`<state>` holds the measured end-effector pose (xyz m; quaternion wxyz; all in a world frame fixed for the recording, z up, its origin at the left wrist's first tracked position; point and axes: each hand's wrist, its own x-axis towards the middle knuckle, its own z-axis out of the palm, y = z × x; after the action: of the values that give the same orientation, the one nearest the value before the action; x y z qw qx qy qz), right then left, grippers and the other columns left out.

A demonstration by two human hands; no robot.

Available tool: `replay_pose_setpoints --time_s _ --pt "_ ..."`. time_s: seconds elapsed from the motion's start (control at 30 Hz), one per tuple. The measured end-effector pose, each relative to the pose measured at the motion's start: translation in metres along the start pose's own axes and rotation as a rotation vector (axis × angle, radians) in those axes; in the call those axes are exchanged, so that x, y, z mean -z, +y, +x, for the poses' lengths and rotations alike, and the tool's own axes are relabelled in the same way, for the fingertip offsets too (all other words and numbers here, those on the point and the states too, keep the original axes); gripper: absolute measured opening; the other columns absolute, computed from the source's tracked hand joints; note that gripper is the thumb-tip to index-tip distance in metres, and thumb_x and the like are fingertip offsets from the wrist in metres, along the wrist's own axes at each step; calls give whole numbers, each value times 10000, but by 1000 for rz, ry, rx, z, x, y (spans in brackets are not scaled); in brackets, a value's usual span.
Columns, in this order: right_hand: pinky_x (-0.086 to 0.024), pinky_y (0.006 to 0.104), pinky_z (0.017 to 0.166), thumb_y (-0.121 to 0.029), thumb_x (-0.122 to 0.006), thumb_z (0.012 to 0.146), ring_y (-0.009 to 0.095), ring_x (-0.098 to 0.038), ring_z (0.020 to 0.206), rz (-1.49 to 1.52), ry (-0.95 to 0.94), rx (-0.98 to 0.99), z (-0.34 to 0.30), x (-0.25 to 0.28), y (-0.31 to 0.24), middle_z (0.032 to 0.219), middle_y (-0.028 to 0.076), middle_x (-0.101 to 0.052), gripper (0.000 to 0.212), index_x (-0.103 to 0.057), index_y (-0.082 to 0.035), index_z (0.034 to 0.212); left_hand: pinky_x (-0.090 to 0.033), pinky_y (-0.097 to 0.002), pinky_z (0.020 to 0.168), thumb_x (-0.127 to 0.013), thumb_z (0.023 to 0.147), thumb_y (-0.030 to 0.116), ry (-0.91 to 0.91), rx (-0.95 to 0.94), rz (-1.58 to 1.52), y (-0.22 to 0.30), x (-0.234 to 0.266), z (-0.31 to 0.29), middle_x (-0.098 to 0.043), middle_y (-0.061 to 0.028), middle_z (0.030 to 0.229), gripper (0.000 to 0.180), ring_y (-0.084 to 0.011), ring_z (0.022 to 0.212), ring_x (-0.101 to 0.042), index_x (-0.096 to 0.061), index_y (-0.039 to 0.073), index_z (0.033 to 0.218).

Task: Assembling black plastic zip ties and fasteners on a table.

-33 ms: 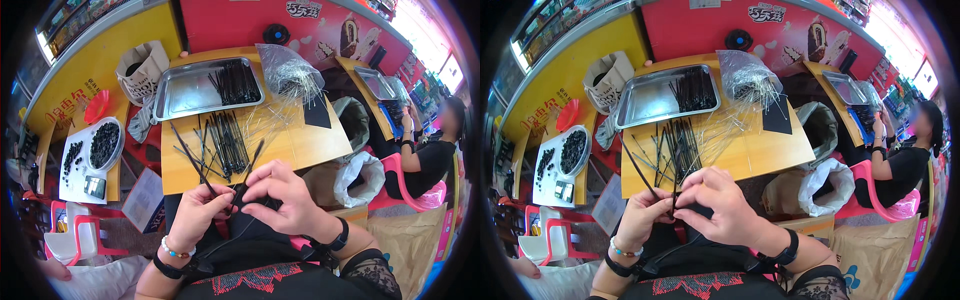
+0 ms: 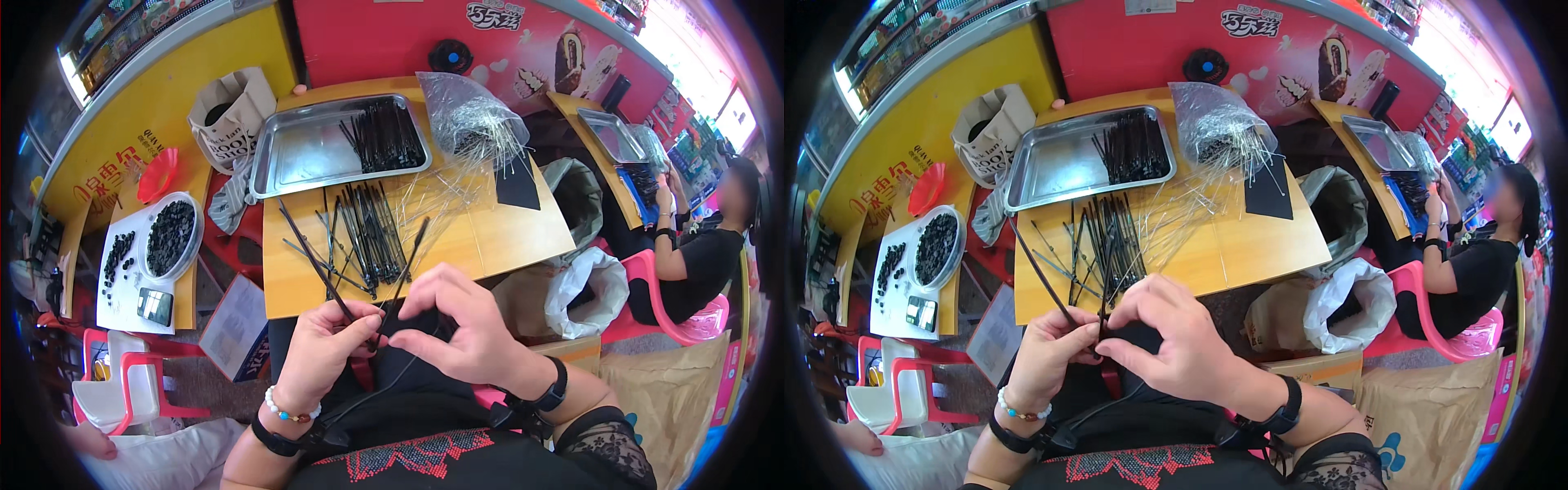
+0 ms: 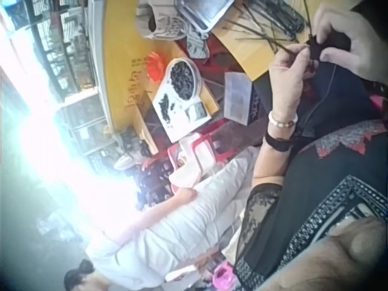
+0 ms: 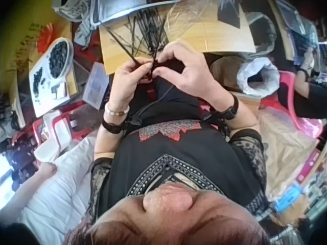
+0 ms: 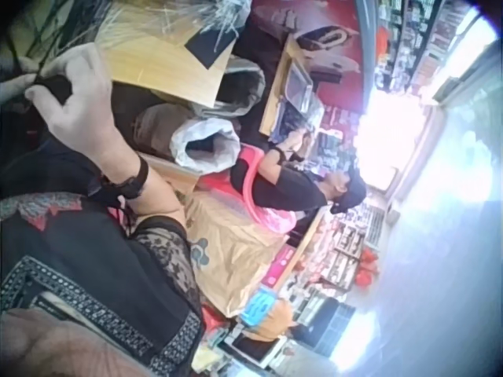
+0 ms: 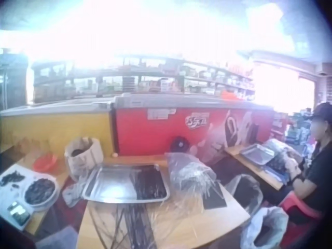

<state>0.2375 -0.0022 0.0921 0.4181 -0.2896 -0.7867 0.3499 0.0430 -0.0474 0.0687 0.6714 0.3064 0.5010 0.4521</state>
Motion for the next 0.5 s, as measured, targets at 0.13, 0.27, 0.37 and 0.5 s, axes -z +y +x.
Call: replay_pose_setpoints --time_s 0.13,0.27,0.37,0.5 --pt "-456 209 645 -117 -712 819 62 -552 724 380 -52 -468 0 -12 2 814 13 -577 225 -553 -19 943 -531 -204 601 -629 873 78 57 -73 116 0 -5 -1 -656 -48 836 124 -121 745 -660 -634 1 971" --pt "-455 176 601 -85 -634 881 44 -554 676 462 -11 -469 -4 -20 14 800 2 -579 121 -548 -16 929 -510 -194 597 -637 868 80 67 -113 134 1 -8 -2 -655 -45 808 109 -117 732 -656 -644 3 945" --pt "-467 194 614 -92 -627 883 63 -582 693 608 61 -536 -2 -22 18 771 3 -570 112 -551 -11 889 -509 -198 606 -648 861 74 73 -178 83 -3 -5 -1 -661 -52 825 103 -115 733 -654 -647 3 936" --pt "-504 213 667 -83 -612 895 91 -619 737 860 97 -682 -2 -23 29 815 18 -600 89 -562 -11 908 -504 -199 608 -653 857 64 33 -278 128 -10 -1 0 -669 -60 847 101 -110 733 -651 -647 2 936"
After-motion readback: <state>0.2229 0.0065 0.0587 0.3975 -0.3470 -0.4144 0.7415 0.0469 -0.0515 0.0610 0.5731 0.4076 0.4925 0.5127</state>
